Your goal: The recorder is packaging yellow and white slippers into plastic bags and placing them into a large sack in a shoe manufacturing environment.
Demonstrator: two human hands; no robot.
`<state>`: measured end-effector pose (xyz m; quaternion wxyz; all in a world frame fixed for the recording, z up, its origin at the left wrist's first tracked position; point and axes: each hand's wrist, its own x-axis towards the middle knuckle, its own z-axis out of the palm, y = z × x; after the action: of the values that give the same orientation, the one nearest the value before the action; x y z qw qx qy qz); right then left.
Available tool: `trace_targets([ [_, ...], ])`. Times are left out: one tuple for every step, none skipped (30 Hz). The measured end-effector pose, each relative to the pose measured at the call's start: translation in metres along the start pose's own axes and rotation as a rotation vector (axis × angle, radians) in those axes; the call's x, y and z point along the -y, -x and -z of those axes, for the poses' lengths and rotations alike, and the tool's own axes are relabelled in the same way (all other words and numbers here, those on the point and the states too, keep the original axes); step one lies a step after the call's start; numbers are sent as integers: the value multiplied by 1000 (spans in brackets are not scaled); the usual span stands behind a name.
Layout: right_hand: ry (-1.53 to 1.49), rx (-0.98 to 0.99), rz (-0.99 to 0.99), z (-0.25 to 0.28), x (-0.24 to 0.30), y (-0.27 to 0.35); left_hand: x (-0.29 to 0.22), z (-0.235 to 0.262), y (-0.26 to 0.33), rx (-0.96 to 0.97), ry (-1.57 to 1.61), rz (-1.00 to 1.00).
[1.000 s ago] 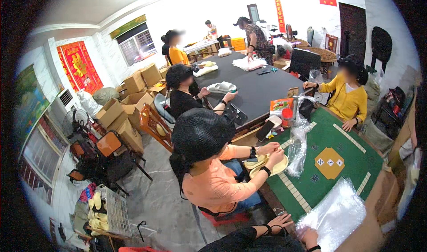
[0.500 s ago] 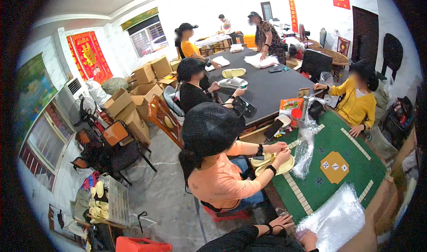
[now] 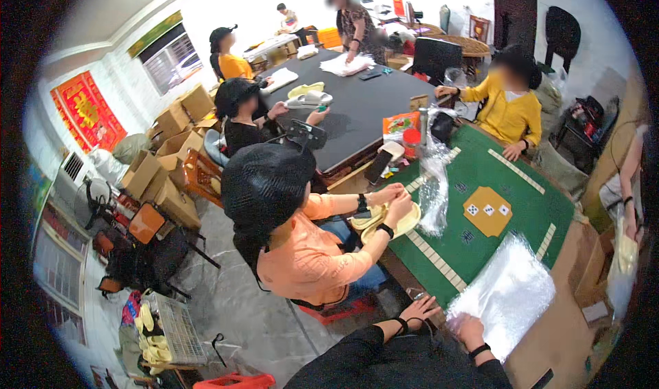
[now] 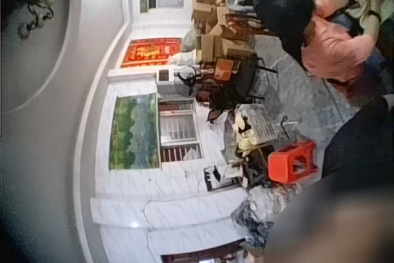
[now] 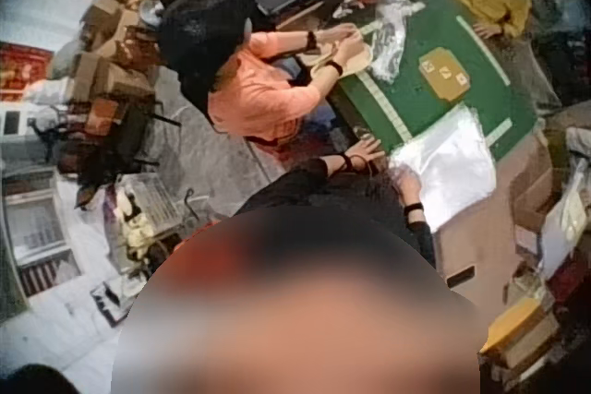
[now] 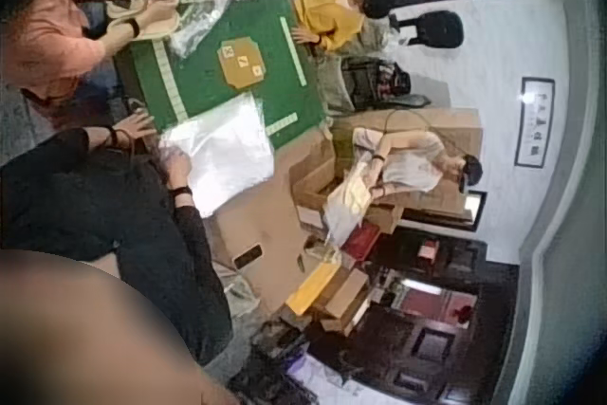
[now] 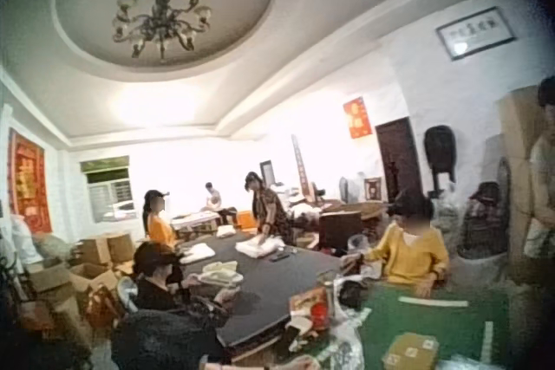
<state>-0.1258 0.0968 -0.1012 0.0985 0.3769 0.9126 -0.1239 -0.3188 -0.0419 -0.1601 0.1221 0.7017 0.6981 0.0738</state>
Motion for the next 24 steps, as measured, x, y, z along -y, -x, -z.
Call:
trace_targets([
  [-5, 0, -13, -6, -4, 1, -1, 8, 0, 66, -25, 23],
  [69, 14, -6, -11, -8, 0, -1, 2, -2, 79, 43, 28],
  [143, 28, 4, -16, -11, -1, -2, 4, -2, 82, 41, 21],
  [87, 45, -20, -11, -8, 2, -5, 9, -2, 100, 66, 23],
  [84, 45, -26, -15, -11, 3, -7, 14, -2, 117, 90, 27],
  [97, 29, -51, -21, -14, 2, -10, 19, -3, 119, 88, 22],
  [110, 14, -67, -17, -9, 3, -12, 24, -1, 154, 91, 34],
  [108, 14, -64, -12, -5, 4, -12, 27, 0, 188, 93, 46],
  [68, 25, -61, -6, -3, 5, -10, 24, 0, 189, 91, 50],
  [29, 34, -59, 3, 2, 7, -8, 20, 2, 136, 83, 38],
  [28, 32, -55, 1, 2, 6, -7, 16, 3, 82, 74, 25],
  [26, 24, -40, -3, 0, 5, -6, 12, 4, 81, 71, 29],
  [25, 16, -32, -7, -3, 4, -6, 11, 3, 75, 49, 25],
  [24, 13, -33, -11, -6, 4, -6, 11, 2, 68, 27, 22],
  [43, 5, -34, -14, -8, 3, -5, 10, 1, 67, 25, 20],
  [63, 0, -32, -14, -8, 3, -6, 10, 1, 89, 10, 26],
  [62, -1, -32, -14, -7, 2, -6, 11, 1, 110, -5, 32],
  [78, 8, -29, -13, -7, 2, -5, 11, 1, 110, -6, 32],
  [93, 17, -30, -12, -7, 3, -5, 10, 0, 98, 6, 23],
  [93, 17, -33, -15, -9, 2, -5, 8, 0, 87, 17, 14],
  [108, 8, -35, -21, -13, 2, -4, 6, -1, 88, 17, 11],
  [123, -3, -26, -21, -10, 1, -2, 3, 1, 24, 11, -5],
  [122, -4, -18, -19, -9, 1, 0, -1, 2, -40, 4, -21],
  [107, 49, -16, -17, -8, 0, 1, -5, 4, -41, 1, -14],
])
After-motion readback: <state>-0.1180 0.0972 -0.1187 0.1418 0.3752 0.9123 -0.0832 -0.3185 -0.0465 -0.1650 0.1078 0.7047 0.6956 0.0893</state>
